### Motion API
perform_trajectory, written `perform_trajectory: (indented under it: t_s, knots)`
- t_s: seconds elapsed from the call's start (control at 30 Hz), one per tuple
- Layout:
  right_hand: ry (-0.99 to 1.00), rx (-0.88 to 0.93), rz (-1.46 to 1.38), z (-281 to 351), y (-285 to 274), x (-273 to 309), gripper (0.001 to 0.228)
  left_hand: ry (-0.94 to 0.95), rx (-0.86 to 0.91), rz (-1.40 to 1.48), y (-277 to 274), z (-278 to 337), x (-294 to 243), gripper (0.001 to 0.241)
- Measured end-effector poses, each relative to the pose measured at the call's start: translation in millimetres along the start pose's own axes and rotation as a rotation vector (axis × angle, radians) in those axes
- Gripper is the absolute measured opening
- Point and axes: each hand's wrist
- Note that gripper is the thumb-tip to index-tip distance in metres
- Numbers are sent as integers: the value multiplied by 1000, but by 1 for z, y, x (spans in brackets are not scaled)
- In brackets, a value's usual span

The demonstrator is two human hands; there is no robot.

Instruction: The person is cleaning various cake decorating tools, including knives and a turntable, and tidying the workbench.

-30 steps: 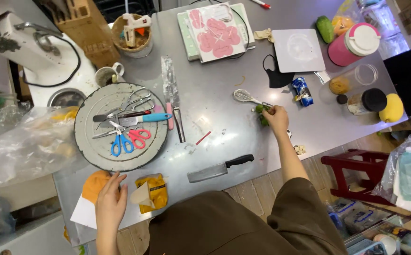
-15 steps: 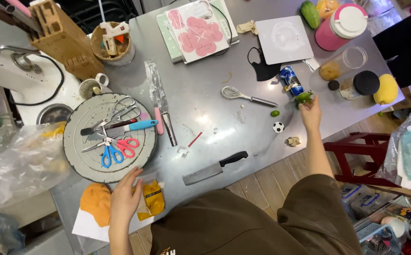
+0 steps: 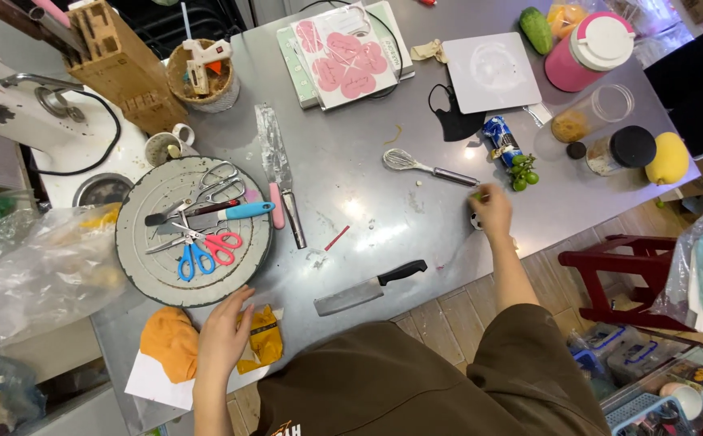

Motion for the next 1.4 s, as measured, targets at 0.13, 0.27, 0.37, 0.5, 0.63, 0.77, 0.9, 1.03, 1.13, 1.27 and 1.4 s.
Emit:
perform_trajectory:
  t_s: [0.13, 0.27, 0.37, 0.5, 0.63, 0.77, 0.9, 1.03, 1.13, 1.27, 1.4]
  knots:
    - [97, -456, 88, -10, -11, -29, 34, -84, -1, -30, 3, 7, 6, 32]
    - [77, -443, 213, -22, -20, -3, 33, -99, 21, -48, 5, 11, 3, 32]
    - [-185, -358, 328, -27, 6, 18, 28, -84, 13, -30, 5, 9, -3, 33]
    - [-461, -148, 270, -36, 28, 44, 45, -107, 72, -68, 11, 3, -10, 32]
    - [-254, -95, 342, -63, 12, 27, 26, -87, 55, -62, 9, 4, -11, 33]
    - [-159, -301, 437, -111, -17, -54, 19, -125, 47, -63, 16, 4, 2, 33]
    - [-192, -271, 395, -170, -8, -129, 56, -123, 23, -90, 30, -1, 17, 34]
    - [232, 167, 283, -186, -6, -102, 57, -94, -2, -73, 31, -8, 13, 32]
    - [230, 162, 354, -193, -2, -105, 56, -188, 62, -79, 29, -13, 8, 32]
    - [314, 265, -238, -192, -10, -104, 53, -188, 88, -107, 29, -23, 0, 32]
    - [274, 345, -1160, -195, -14, -28, 46, -76, 199, 49, 34, -46, -26, 35]
Point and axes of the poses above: each hand's wrist, its own z-axis away from the middle knuckle, its own y-axis out of the palm, x = y × z, and after that the axes turned 14 degrees about -y, right-handed
